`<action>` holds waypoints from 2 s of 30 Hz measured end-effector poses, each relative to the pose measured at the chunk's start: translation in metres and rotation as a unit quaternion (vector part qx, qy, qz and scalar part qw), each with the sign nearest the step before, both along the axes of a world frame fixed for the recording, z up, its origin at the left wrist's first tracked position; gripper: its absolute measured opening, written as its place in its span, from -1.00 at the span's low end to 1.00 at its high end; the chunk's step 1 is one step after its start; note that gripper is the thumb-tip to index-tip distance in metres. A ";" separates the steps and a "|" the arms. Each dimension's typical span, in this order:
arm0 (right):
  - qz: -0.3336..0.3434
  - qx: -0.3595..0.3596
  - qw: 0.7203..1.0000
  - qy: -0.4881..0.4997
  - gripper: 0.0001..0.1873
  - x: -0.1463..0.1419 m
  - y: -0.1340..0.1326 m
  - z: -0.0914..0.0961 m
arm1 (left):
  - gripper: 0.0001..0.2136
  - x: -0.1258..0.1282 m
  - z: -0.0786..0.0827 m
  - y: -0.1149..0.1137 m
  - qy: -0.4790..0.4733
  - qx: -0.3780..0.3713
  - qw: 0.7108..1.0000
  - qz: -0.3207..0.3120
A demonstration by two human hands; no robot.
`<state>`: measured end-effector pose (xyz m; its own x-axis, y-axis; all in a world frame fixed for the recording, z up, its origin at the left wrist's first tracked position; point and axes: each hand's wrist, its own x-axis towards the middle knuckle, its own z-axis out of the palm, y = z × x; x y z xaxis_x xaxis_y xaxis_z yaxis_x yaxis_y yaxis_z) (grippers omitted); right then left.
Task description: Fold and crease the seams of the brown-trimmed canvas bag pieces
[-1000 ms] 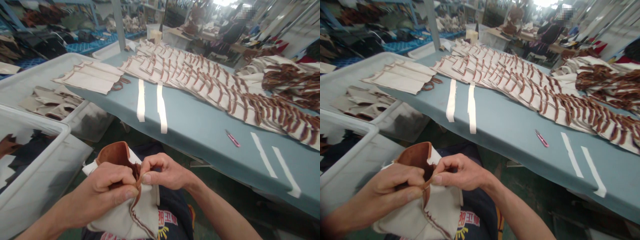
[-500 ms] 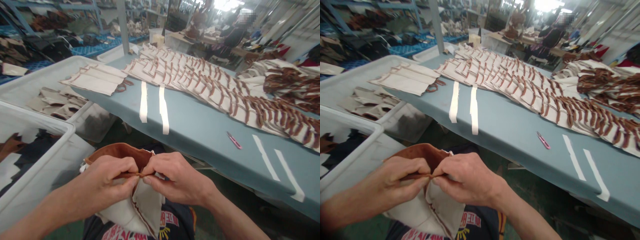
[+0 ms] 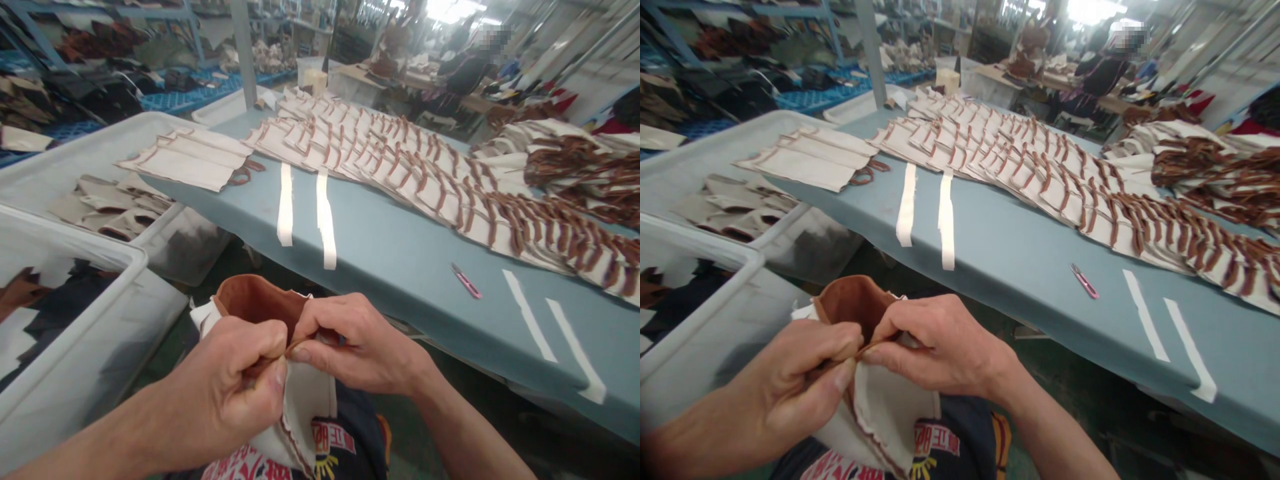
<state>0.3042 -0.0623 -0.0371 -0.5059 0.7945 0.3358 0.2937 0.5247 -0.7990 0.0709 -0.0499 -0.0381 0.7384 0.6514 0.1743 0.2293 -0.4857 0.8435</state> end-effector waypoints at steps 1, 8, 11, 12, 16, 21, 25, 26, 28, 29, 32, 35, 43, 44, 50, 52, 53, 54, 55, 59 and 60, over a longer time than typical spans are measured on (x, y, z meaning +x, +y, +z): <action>0.003 -0.012 1.000 0.004 -0.68 0.001 0.001 -0.001 | -0.74 -0.002 0.000 -0.002 0.002 -0.011 1.000 -0.003; 0.010 -0.030 0.999 -0.009 -0.63 0.004 0.009 0.000 | -0.68 -0.006 0.007 -0.001 0.055 -0.028 0.998 0.003; 0.007 -0.039 0.999 -0.033 -0.71 0.006 0.009 0.003 | -0.63 -0.007 0.005 -0.001 0.055 0.021 0.998 0.026; 0.003 -0.043 0.998 -0.050 -0.75 0.008 0.010 0.004 | -0.64 -0.008 0.004 -0.002 0.056 0.038 0.997 0.021; -0.025 -0.096 0.990 -0.104 -0.75 0.020 0.017 0.006 | -0.66 -0.017 -0.002 0.002 0.068 0.069 0.995 0.001; -0.015 -0.230 0.973 -0.016 -0.51 0.030 0.025 0.000 | -0.62 -0.031 -0.022 0.024 0.054 0.085 0.994 0.030; 0.021 -0.258 0.966 0.028 -0.56 0.023 0.020 0.004 | -0.62 -0.037 -0.035 0.042 0.073 0.138 0.984 0.086; 0.026 -0.256 0.966 0.031 -0.59 0.021 0.019 0.006 | -0.61 -0.037 -0.036 0.047 0.076 0.140 0.983 0.089; 0.034 -0.256 0.965 0.044 -0.60 0.017 0.018 0.010 | -0.62 -0.036 -0.037 0.056 0.092 0.113 0.986 0.084; 0.036 -0.256 0.964 0.055 -0.61 0.016 0.017 0.012 | -0.66 -0.036 -0.037 0.059 0.099 0.088 0.988 0.079; 0.043 -0.260 0.961 0.078 -0.60 0.015 0.019 0.015 | -0.80 -0.032 -0.032 0.064 0.078 0.049 0.995 0.040; 0.041 -0.252 0.965 0.068 -0.60 0.015 0.020 0.014 | -0.73 -0.024 -0.022 0.059 0.013 0.070 0.997 -0.015; 0.020 -0.201 0.979 0.015 -0.74 0.018 0.023 0.020 | -0.86 0.008 0.012 0.057 -0.016 0.030 0.998 -0.057; 0.017 -0.189 0.982 0.009 -0.75 0.018 0.025 0.022 | -0.86 0.011 0.015 0.059 -0.016 0.022 0.998 -0.060; -0.003 -0.168 0.986 -0.006 -0.85 0.020 0.036 0.029 | -0.82 0.022 0.023 0.066 0.006 -0.024 0.999 -0.046; -0.003 -0.186 0.983 -0.001 -0.87 0.020 0.038 0.025 | -0.80 0.022 0.020 0.065 0.018 -0.042 0.998 -0.031; -0.002 -0.197 0.980 0.001 -0.86 0.020 0.037 0.022 | -0.78 0.021 0.018 0.064 0.023 -0.050 0.998 -0.025; -0.001 -0.207 0.978 0.003 -0.86 0.020 0.037 0.019 | -0.77 0.020 0.015 0.062 0.030 -0.058 0.998 -0.022; 0.001 -0.215 0.976 0.006 -0.86 0.020 0.036 0.015 | -0.75 0.019 0.011 0.060 0.037 -0.065 0.997 -0.022; 0.010 -0.236 0.972 0.008 -0.86 0.017 0.030 -0.001 | -0.72 0.014 -0.001 0.051 0.056 -0.079 0.995 -0.020; 0.009 -0.242 0.970 0.009 -0.85 0.016 0.029 -0.004 | -0.72 0.014 -0.003 0.049 0.057 -0.081 0.995 -0.017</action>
